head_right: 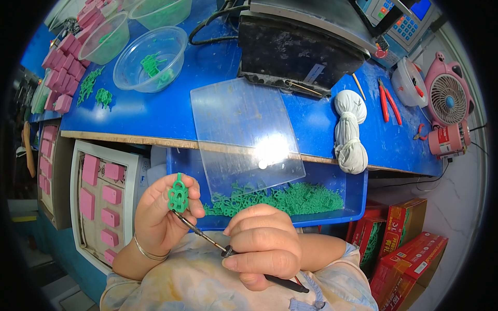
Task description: The recorder is using a soldering iron to melt and fuse plastic components together.
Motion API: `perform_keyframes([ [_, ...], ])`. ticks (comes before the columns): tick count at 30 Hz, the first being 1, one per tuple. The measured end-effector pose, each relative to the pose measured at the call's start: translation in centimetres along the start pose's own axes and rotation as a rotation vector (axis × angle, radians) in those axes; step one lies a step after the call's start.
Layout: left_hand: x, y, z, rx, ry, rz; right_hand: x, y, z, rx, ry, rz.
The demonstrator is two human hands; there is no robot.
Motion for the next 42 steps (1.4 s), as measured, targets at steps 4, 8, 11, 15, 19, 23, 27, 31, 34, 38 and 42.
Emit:
perform_keyframes([
  [4,0.1,0.0,0.0,0.002,-0.005,-0.02,0.0,0.0,0.0,0.003,0.0,-0.001],
  [8,0.1,0.1,-0.1,0.008,-0.024,-0.029,0.0,0.0,-0.1,0.003,-0.004,0.005],
  [11,0.1,0.2,-0.1,0.009,-0.022,-0.027,0.0,0.1,-0.1,0.008,-0.005,-0.018],
  [15,0.0,0.2,-0.2,0.009,-0.016,-0.032,0.0,0.1,-0.1,0.009,-0.005,-0.018],
  [19,0.0,0.2,-0.1,0.011,-0.013,-0.03,0.0,0.0,-0.1,0.009,-0.005,-0.017],
  [23,-0.1,0.2,-0.2,-0.006,0.015,-0.032,0.1,0.1,-0.2,0.01,-0.003,-0.006],
  [27,0.0,0.1,-0.3,-0.012,0.031,-0.031,0.1,0.1,-0.3,0.011,-0.003,-0.006],
  [31,0.1,0.2,-0.3,-0.019,0.032,-0.026,0.0,0.2,-0.3,0.003,-0.009,-0.004],
  [34,0.0,0.1,-0.5,-0.018,0.037,-0.033,0.0,0.2,-0.2,-0.002,-0.007,-0.033],
  [38,-0.1,-0.1,-3.6,-0.16,0.115,-0.18,0.4,0.1,-0.3,-0.01,-0.021,-0.017],
  [42,-0.4,-0.4,-9.9,-0.387,0.045,-0.273,1.0,-0.2,-0.5,-0.009,-0.038,-0.023],
])
Point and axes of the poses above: each hand's wrist, its own y-axis towards the middle knuckle, its own x-axis out of the back of the hand, z = x × y, the point moved 4 cm from there along y, towards the middle knuckle, and after that the axes turned 12 degrees about x, right-handed, at the moved point
